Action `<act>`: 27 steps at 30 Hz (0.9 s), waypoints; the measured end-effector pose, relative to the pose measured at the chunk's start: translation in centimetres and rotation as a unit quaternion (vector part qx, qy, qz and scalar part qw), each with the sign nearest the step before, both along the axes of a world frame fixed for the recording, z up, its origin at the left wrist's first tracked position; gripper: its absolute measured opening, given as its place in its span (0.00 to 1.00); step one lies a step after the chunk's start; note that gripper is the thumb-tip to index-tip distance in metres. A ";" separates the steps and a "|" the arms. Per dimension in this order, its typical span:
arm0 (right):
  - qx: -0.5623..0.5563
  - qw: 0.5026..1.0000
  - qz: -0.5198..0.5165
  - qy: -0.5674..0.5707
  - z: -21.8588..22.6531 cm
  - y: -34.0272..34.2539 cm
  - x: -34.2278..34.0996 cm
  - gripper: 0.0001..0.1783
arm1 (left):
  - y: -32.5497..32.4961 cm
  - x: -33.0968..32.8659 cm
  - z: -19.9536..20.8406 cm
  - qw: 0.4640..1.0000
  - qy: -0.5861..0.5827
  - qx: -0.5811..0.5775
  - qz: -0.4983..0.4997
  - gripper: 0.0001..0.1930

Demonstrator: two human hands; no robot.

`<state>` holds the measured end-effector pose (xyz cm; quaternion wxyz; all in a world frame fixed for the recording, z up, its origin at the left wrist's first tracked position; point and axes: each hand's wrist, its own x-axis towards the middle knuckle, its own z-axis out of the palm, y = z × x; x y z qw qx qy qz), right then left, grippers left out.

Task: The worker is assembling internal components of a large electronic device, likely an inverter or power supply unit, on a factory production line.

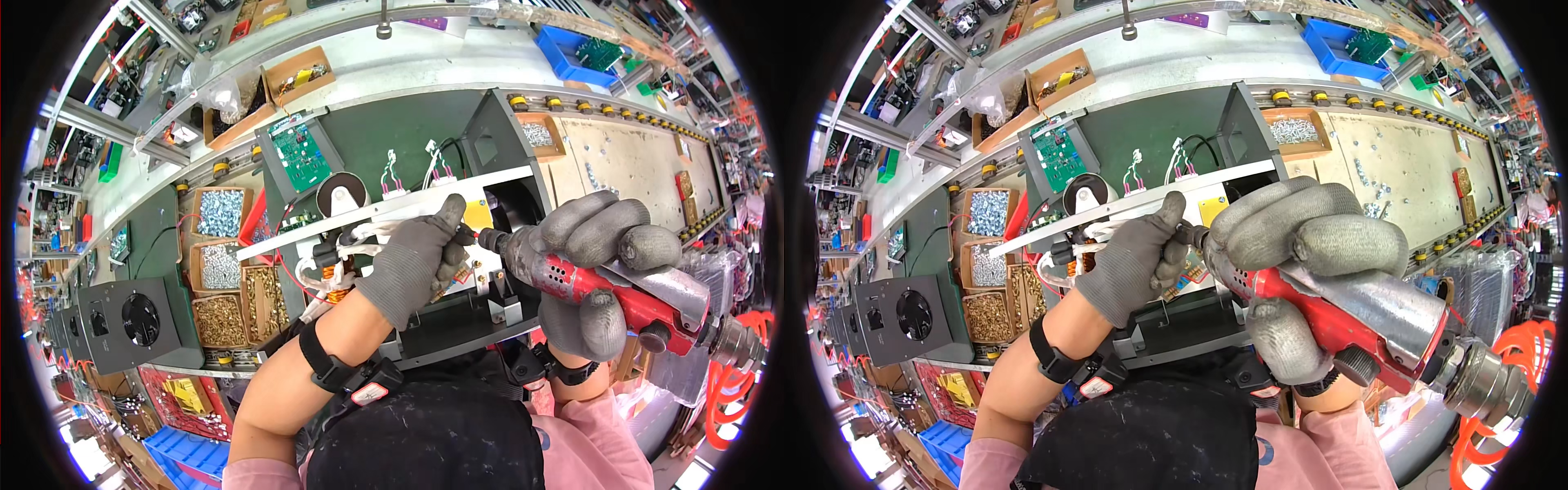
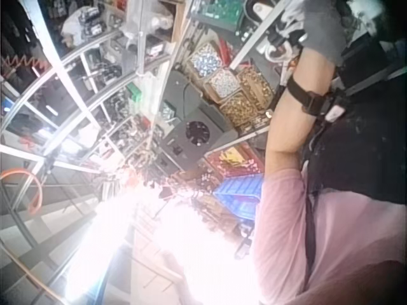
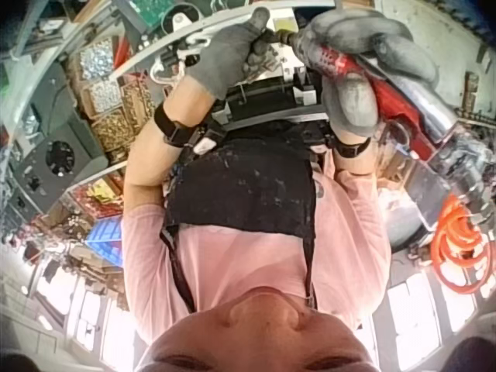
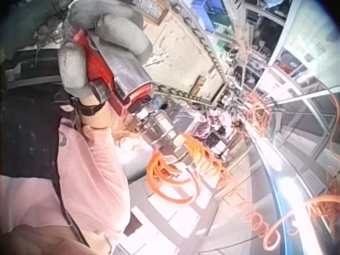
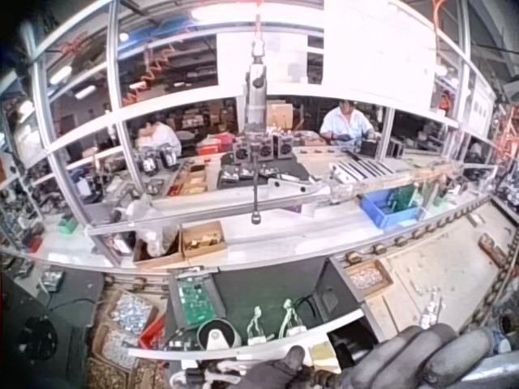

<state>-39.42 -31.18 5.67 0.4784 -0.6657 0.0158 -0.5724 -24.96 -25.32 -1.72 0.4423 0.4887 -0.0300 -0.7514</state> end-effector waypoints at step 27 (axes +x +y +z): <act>0.223 0.952 -0.116 0.175 -4.4 -3.6 3.9 0.15 | 3.2 2.4 0.4 0.995 0.008 -0.100 -0.015 0.19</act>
